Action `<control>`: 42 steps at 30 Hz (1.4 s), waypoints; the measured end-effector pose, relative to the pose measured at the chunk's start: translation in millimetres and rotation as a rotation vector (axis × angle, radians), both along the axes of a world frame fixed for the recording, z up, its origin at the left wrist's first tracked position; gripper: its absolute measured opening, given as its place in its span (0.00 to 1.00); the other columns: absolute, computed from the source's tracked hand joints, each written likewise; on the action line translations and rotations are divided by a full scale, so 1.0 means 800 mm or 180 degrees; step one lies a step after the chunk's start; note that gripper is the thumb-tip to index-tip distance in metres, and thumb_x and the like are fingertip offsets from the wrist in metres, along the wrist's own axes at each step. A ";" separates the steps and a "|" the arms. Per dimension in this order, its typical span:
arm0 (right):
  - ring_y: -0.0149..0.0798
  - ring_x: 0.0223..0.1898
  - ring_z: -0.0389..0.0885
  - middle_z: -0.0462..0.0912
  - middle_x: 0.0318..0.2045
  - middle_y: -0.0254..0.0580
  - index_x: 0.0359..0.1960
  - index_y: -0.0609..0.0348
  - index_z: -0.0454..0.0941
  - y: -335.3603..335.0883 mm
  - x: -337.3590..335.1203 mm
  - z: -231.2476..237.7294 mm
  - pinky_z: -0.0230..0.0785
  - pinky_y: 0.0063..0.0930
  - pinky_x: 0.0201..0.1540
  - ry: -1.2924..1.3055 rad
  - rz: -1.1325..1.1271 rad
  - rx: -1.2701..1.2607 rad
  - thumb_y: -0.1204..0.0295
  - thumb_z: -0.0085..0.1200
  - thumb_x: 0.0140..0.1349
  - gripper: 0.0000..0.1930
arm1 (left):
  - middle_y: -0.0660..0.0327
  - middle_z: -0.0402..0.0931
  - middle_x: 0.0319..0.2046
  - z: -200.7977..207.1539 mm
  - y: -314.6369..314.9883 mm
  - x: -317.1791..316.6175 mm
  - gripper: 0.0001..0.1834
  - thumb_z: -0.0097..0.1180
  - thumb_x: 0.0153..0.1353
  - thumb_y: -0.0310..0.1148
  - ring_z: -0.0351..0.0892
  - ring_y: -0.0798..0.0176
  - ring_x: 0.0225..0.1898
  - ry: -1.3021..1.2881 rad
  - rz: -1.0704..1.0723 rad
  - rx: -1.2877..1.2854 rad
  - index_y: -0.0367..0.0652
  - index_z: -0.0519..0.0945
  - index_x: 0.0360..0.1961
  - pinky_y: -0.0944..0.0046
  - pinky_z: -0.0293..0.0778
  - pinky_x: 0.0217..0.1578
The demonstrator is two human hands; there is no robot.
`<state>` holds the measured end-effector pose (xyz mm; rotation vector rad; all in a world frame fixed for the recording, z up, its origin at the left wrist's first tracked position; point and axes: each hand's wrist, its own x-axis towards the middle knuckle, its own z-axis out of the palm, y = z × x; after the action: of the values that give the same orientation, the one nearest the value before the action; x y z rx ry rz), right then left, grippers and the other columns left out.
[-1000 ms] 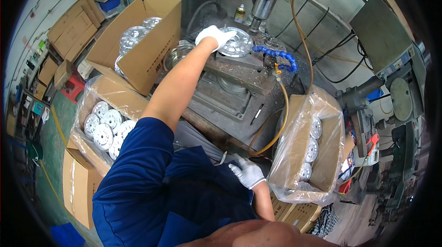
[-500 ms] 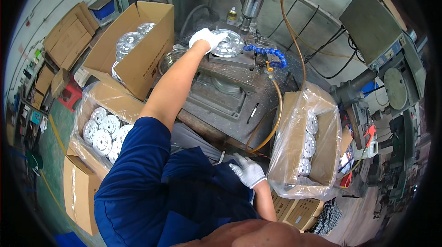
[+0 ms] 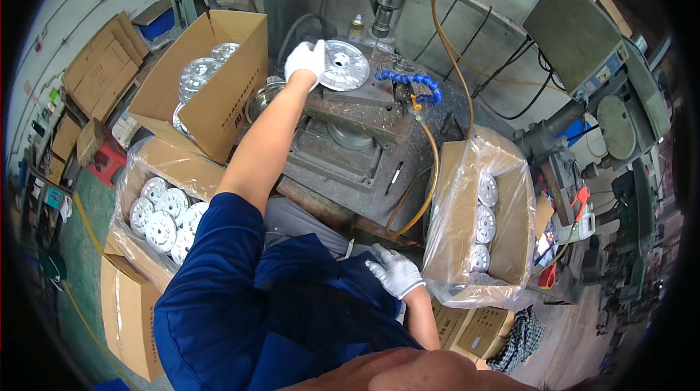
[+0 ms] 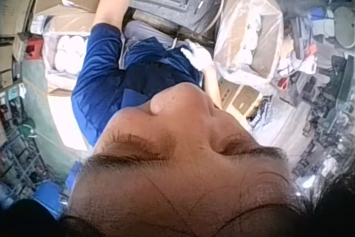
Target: Picking circular metal parts from a box, placing them onto a machine fixture for inspection or testing, and then placing them into an output box.
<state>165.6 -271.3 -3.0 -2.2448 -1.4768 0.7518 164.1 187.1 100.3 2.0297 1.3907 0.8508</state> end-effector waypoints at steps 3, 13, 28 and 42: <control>0.59 0.52 0.74 0.75 0.51 0.61 0.60 0.57 0.68 -0.002 0.001 0.006 0.67 0.43 0.55 -0.0083 0.0009 -0.0031 0.50 0.48 0.63 0.29 | 0.45 0.78 0.46 -0.020 0.017 -0.043 0.30 0.45 0.62 0.55 0.77 0.48 0.50 -0.0336 0.0000 0.0086 0.36 0.79 0.46 0.54 0.71 0.50; 0.57 0.42 0.79 0.75 0.48 0.54 0.62 0.54 0.63 0.006 0.026 0.055 0.73 0.43 0.46 0.0084 -0.0296 0.1069 0.50 0.49 0.62 0.31 | 0.63 0.71 0.28 -0.133 -0.136 -0.254 0.34 0.53 0.60 0.50 0.65 0.73 0.23 -0.3945 -0.3073 -0.4532 0.42 0.63 0.62 0.73 0.62 0.19; 0.43 0.37 0.81 0.80 0.32 0.44 0.42 0.55 0.75 -0.087 0.218 0.204 0.73 0.33 0.41 -0.1075 -0.0485 0.1166 0.66 0.55 0.58 0.12 | 0.47 0.76 0.41 -0.082 -0.324 -0.109 0.42 0.43 0.65 0.59 0.81 0.58 0.33 -0.1033 -0.3017 -0.4052 0.28 0.58 0.63 0.65 0.78 0.34; 0.49 0.47 0.80 0.82 0.43 0.51 0.49 0.52 0.78 -0.175 0.404 -0.087 0.73 0.37 0.48 -0.0914 -0.1303 -0.2393 0.67 0.54 0.51 0.21 | 0.64 0.75 0.34 -0.101 -0.181 -0.275 0.29 0.47 0.66 0.53 0.72 0.70 0.27 -0.1461 -0.1192 -0.3541 0.39 0.71 0.55 0.71 0.70 0.27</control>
<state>488.7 -410.9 -72.6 -3.1910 -0.8363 0.9877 -56.1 42.4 19.8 1.0654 0.8483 0.2197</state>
